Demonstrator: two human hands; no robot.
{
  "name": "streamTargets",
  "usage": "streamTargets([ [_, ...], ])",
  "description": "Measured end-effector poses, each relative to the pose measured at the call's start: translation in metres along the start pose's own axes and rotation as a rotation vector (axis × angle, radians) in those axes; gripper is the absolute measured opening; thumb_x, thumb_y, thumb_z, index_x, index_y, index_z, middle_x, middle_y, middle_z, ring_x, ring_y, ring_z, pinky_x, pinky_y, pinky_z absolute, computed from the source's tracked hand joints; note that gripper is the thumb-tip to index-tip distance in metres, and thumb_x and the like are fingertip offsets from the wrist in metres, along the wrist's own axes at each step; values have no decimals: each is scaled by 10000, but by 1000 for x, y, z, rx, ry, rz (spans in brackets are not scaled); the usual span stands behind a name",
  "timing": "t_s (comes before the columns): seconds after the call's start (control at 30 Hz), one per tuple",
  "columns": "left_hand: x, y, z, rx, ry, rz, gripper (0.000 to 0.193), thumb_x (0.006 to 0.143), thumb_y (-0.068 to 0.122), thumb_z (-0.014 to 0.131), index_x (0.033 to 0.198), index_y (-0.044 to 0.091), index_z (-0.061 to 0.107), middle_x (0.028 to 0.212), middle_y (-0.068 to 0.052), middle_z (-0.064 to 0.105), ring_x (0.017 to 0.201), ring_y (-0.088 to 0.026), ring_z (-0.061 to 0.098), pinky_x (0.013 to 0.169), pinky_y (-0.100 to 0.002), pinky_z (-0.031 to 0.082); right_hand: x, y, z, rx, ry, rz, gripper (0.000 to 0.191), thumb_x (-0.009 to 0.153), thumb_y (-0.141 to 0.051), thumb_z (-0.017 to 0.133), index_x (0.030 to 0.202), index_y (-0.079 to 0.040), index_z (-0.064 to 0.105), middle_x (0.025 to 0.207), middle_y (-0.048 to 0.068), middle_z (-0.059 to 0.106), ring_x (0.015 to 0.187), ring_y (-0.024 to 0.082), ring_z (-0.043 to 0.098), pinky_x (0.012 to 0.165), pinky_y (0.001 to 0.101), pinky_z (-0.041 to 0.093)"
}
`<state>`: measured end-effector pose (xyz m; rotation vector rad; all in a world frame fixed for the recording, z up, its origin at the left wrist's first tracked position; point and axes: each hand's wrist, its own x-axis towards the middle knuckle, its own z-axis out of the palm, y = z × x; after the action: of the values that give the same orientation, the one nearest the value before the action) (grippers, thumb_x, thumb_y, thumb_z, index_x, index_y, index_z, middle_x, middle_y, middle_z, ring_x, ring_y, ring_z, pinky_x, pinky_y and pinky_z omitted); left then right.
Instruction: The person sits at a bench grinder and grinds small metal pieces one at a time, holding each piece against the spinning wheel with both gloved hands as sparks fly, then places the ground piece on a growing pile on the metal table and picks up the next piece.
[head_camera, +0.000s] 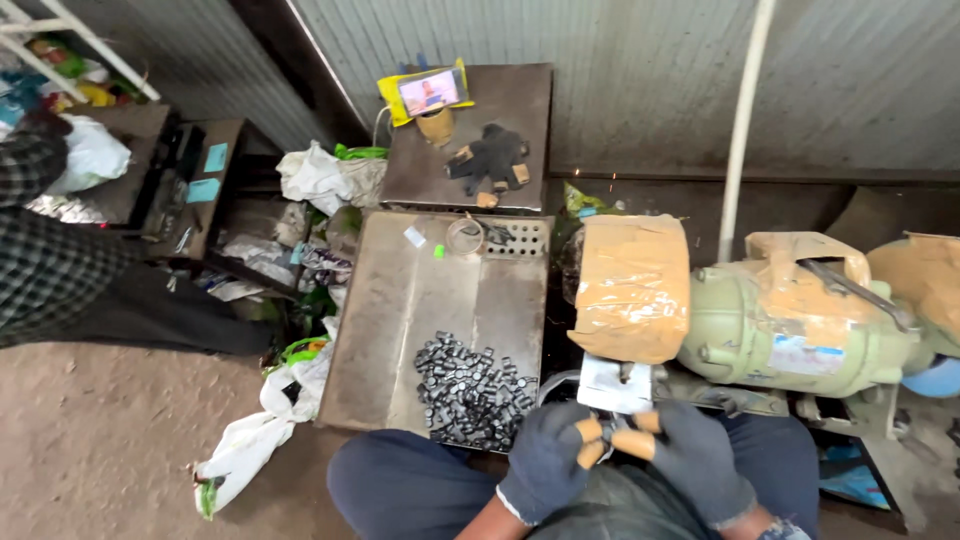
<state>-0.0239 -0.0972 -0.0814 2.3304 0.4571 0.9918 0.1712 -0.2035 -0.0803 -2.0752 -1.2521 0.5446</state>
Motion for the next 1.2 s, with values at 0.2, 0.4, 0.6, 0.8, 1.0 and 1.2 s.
streamTargets([
  [0.2,-19,-62,-10,313,-76,-548,383,832,230,730,1163,52,652,1131,-201,660,969,-377,665,854,-476,522,-36,19,12,18,7,35,351,706,-359,861,872,-65,767,798,87,708,746,248,715,680,340,556],
  [0.4,-33,-130,-40,405,-361,-874,344,884,172,623,1223,149,679,1195,-168,660,1086,-365,657,930,-465,515,-35,7,3,87,-144,133,336,721,-338,856,936,-86,796,836,78,731,798,236,734,730,339,567],
  [0.6,-24,-81,-39,-39,13,-938,258,851,167,703,1087,69,737,1018,-121,772,955,-264,720,861,-362,554,-26,-40,-19,239,-208,-7,503,744,-334,844,1158,-75,724,993,90,732,852,265,743,745,374,572],
  [0.8,16,29,-14,-823,-6,-991,301,897,183,725,1157,34,689,976,-93,733,871,-163,656,779,-305,528,-15,-49,-22,-29,-102,-156,361,841,-364,739,1128,-146,754,895,82,701,835,303,700,709,387,548],
  [1.0,74,11,-14,-46,-45,-268,370,803,234,784,1098,26,702,1095,-211,694,1006,-387,653,840,-450,519,3,-21,-21,-199,105,-39,310,864,-331,690,1099,-130,714,1031,112,683,876,342,687,699,431,539],
  [1.2,100,-18,-3,-214,-292,-124,271,867,226,728,1087,68,729,1073,-150,724,1011,-362,663,869,-470,514,19,-27,-19,-99,71,111,339,876,-347,693,1155,-162,741,1018,99,689,928,317,698,754,409,547],
])
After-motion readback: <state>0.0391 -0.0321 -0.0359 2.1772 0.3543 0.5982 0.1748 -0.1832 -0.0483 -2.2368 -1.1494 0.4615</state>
